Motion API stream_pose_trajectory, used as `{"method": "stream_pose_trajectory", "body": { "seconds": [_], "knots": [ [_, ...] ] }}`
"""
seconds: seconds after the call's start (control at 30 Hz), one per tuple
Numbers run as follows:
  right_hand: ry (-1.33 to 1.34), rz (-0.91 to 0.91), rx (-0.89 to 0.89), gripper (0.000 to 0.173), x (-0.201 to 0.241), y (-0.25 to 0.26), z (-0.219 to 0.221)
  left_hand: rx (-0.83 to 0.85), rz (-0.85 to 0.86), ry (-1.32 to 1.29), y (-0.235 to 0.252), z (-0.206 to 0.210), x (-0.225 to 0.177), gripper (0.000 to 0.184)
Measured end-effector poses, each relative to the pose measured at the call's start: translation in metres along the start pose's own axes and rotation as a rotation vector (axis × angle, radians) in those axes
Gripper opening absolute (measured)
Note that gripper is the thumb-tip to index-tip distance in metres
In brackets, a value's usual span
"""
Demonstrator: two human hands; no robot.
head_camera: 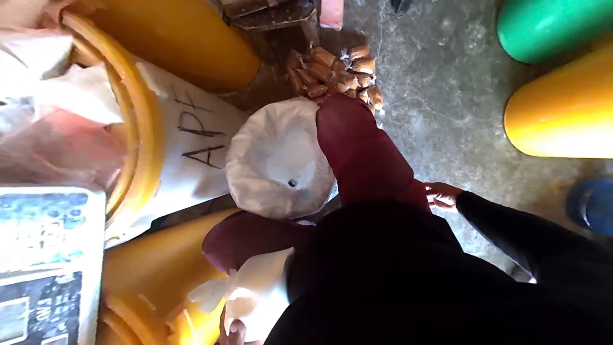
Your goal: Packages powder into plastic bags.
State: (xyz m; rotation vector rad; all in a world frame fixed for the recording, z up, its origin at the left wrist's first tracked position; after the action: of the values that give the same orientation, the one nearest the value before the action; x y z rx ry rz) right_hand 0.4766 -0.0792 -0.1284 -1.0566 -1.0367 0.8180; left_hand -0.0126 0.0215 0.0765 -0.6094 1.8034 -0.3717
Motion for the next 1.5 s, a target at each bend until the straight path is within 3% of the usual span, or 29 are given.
{"method": "stream_pose_trajectory", "body": {
  "seconds": [0.03, 0.07, 0.17, 0.47, 0.93, 1.03, 1.17, 1.27, 1.37, 1.43, 1.5],
  "knots": [
    [-0.047, -0.02, -0.025, 0.041, 0.001, 0.001, -0.001, -0.119, -0.119, -0.059, -0.005, 0.026, -0.027, 0.033],
    [-0.099, -0.045, -0.058, 0.039, 0.003, 0.003, -0.001, -0.125, -0.098, -0.109, -0.008, 0.034, -0.033, 0.04],
    [-0.141, -0.083, -0.147, 0.033, 0.004, 0.005, 0.005, -0.048, 0.056, -0.192, -0.006, 0.025, -0.01, 0.051],
    [0.01, -0.097, -0.324, 0.024, 0.004, 0.005, 0.028, -0.064, 0.1, -0.213, -0.001, 0.019, 0.004, 0.058],
    [0.001, -0.028, 0.019, 0.026, 0.041, 0.018, 0.001, -0.075, 0.171, -0.282, 0.004, 0.007, 0.028, 0.087],
    [-0.029, -0.096, -0.012, 0.023, 0.044, 0.014, 0.008, -0.097, 0.12, -0.251, 0.006, 0.003, 0.033, 0.093],
    [-0.098, -0.154, -0.187, 0.024, 0.054, -0.008, 0.038, -0.134, 0.073, -0.247, 0.012, 0.004, 0.037, 0.106],
    [-0.066, -0.256, -0.243, 0.024, 0.051, -0.011, 0.047, -0.11, 0.042, -0.247, 0.013, 0.001, 0.036, 0.093],
    [-0.491, -0.282, -0.33, 0.025, 0.063, -0.026, 0.06, -0.098, -0.02, -0.23, 0.016, -0.002, 0.034, 0.07],
    [-0.73, -0.165, -0.317, 0.022, 0.084, -0.042, 0.077, -0.087, -0.062, -0.228, 0.017, -0.004, 0.034, 0.065],
    [-0.687, -0.088, -0.343, 0.016, 0.102, -0.059, 0.093, -0.061, -0.079, -0.237, 0.017, -0.005, 0.036, 0.065]
  ]
}}
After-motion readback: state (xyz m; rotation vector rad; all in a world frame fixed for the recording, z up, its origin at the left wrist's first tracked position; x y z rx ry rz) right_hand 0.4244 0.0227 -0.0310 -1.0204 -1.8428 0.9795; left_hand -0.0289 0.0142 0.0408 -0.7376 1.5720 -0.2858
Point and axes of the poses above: each hand's wrist, its own y-axis towards the middle knuckle, its own z-axis out of the palm, x = y × z, the point moved 1 cm from there along y, towards the middle knuckle, and after that the axes turned 3 degrees about z, right-handed, at the moved point
